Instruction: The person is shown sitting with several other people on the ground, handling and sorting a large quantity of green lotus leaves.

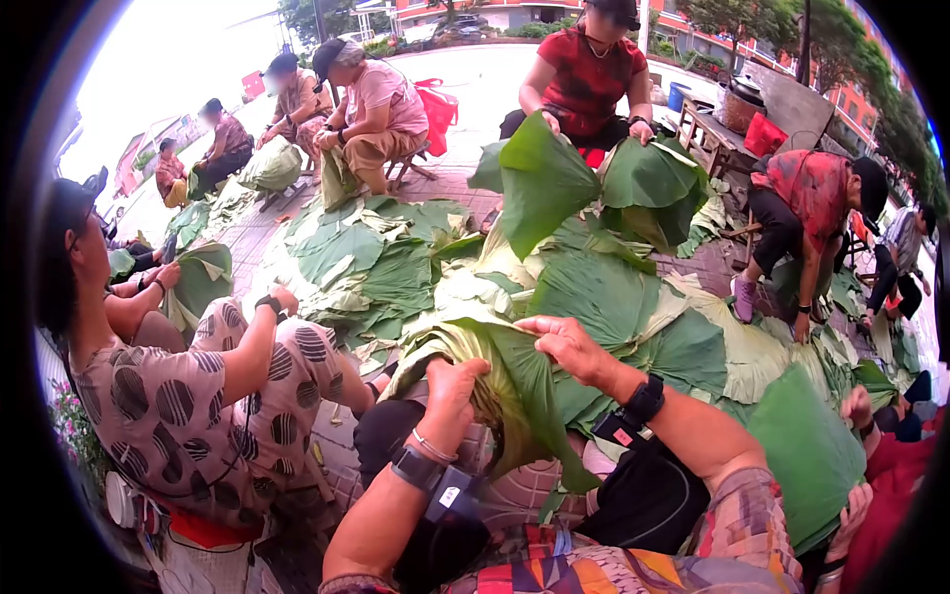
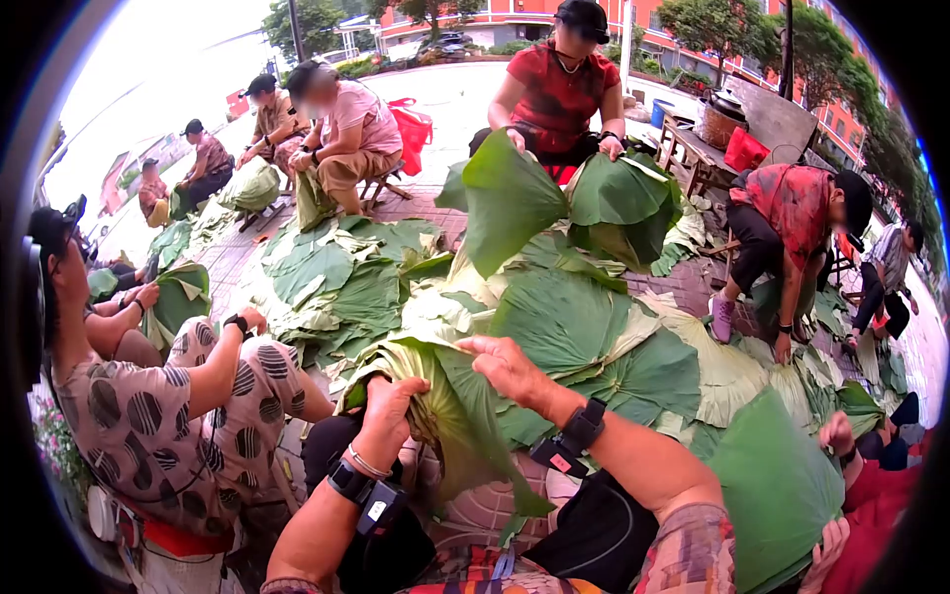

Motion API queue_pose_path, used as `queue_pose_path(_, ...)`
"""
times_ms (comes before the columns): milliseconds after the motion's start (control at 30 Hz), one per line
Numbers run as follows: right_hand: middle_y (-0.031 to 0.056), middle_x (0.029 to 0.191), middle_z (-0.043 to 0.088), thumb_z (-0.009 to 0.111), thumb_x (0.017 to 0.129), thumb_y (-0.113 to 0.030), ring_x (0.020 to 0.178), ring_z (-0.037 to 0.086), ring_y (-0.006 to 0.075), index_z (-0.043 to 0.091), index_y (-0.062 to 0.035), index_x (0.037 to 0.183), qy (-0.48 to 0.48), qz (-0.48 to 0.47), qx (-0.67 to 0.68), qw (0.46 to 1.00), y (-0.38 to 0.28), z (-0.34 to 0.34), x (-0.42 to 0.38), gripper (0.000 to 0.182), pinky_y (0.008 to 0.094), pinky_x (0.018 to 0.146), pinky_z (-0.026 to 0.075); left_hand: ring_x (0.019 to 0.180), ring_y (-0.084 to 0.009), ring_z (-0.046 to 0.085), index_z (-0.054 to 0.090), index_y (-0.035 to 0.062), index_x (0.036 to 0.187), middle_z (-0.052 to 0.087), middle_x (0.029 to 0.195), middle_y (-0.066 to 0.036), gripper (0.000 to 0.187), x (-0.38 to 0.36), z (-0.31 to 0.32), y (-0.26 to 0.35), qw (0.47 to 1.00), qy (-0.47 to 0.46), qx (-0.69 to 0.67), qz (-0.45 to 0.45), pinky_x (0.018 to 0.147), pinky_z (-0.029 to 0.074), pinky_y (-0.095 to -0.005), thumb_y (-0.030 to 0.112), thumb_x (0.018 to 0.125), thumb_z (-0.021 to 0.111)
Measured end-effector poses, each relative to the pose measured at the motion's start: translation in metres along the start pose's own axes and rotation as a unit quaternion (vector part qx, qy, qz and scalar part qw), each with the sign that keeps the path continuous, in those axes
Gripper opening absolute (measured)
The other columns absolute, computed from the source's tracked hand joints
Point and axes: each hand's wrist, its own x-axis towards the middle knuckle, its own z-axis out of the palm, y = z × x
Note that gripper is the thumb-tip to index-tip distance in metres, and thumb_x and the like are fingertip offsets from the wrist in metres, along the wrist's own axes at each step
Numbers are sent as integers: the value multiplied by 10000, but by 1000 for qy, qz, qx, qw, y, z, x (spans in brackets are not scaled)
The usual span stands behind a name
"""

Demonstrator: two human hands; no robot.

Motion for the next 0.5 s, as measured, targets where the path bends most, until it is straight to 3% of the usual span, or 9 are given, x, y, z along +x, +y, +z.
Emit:
queue_pose_path(100,27,852,569,403,747,-64,714,524,82,484,57,1115,78,-66,29,994,15,-33,11,395,206,669,434,606,-205,588,545,-78,837,583,752,-102,207,7,-6,-5,999,-13,-38,31,573,495,-304,-75,631,565)
queue_pose_path(167,56,837,575,404,739,-33,708,548,104,518,56,1050,180,5,99,979,19,-64,7,343,219,668,456,606,-202,587,541,-77,845,583,751,-102,217,1,-4,-6,998,-18,-45,28,576,494,-300,-74,630,567)
queue_pose_path(233,-30,646,487,428,723,-50,513,404,46,573,22,977,281,-42,122,951,41,-96,10,301,177,486,346,605,-198,587,538,-77,853,582,750,-101,226,-2,-6,-9,998,-21,-53,24,578,494,-296,-72,628,569)
queue_pose_path(467,61,799,545,397,677,51,699,500,127,544,67,986,491,-83,193,845,96,-188,-6,342,234,638,418,588,-188,578,545,-72,787,569,702,-89,162,-1,-6,-8,998,-19,-48,36,535,487,-290,-61,628,577)
queue_pose_path(500,105,849,567,433,672,26,753,526,164,530,79,1022,554,-51,123,822,100,-190,-14,366,268,688,429,586,-188,577,546,-71,781,568,700,-88,157,0,-7,-9,998,-17,-45,34,530,487,-291,-60,628,578)
